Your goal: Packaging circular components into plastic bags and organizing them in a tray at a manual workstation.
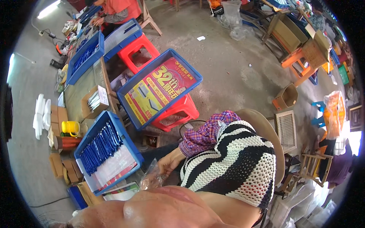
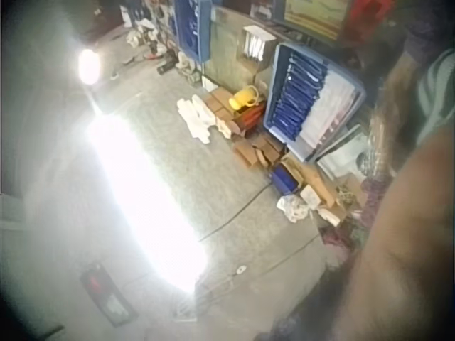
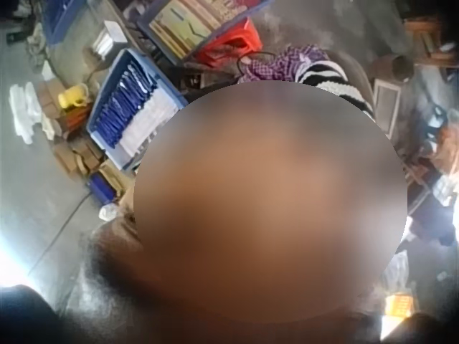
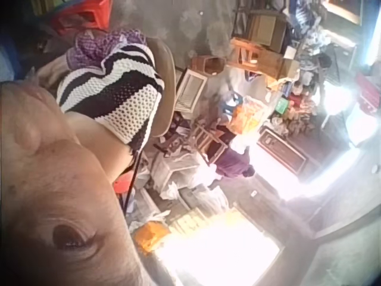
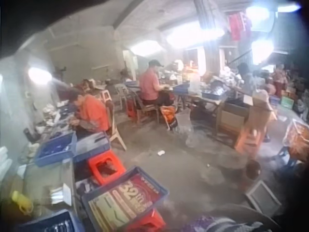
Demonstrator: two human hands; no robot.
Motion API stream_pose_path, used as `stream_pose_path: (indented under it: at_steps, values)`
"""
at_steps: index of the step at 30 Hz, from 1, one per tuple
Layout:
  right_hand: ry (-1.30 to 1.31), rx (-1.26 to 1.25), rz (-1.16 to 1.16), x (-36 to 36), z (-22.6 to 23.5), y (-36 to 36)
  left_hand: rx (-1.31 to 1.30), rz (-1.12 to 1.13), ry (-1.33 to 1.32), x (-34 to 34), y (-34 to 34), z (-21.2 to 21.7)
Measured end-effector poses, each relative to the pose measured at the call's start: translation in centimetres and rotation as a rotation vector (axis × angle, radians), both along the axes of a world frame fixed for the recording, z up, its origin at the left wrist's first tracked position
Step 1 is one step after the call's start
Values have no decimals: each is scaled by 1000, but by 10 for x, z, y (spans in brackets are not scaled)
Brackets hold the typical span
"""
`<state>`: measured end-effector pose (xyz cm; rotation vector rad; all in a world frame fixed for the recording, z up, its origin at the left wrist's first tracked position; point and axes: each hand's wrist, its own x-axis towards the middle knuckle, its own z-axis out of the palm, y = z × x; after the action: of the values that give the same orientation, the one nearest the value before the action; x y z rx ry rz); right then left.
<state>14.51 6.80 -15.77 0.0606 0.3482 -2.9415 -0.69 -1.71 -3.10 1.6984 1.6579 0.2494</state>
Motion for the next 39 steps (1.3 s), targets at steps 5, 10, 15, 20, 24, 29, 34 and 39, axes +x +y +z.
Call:
stream_pose_path:
  at_steps: [5, 10, 15, 20, 24, 29, 34, 39]
  values:
    - [-27, -177, 23, -1, -20, -7, 3, 11, 17, 4, -8, -13]
    - [-226, -124, 18, 2, 8, -5, -110, 44, 73, -2, -18, -38]
    - [-198, -162, 45, -3, -14, -10, -90, 145, -49, 2, -23, -43]
    - [-179, -183, 87, -8, -21, -14, -70, 253, -200, 9, -27, -44]
    - [-278, -158, 78, -8, -11, -16, -60, 284, -192, 14, -30, -44]
    - [-265, -226, 78, -7, -7, -16, 22, 61, 50, 29, -17, -11]
    - [-268, -201, 68, -1, 4, -17, 51, 120, 101, 37, -11, -2]
    - [-188, -228, 116, -5, 3, -17, 5, 133, 138, 27, -16, 0]
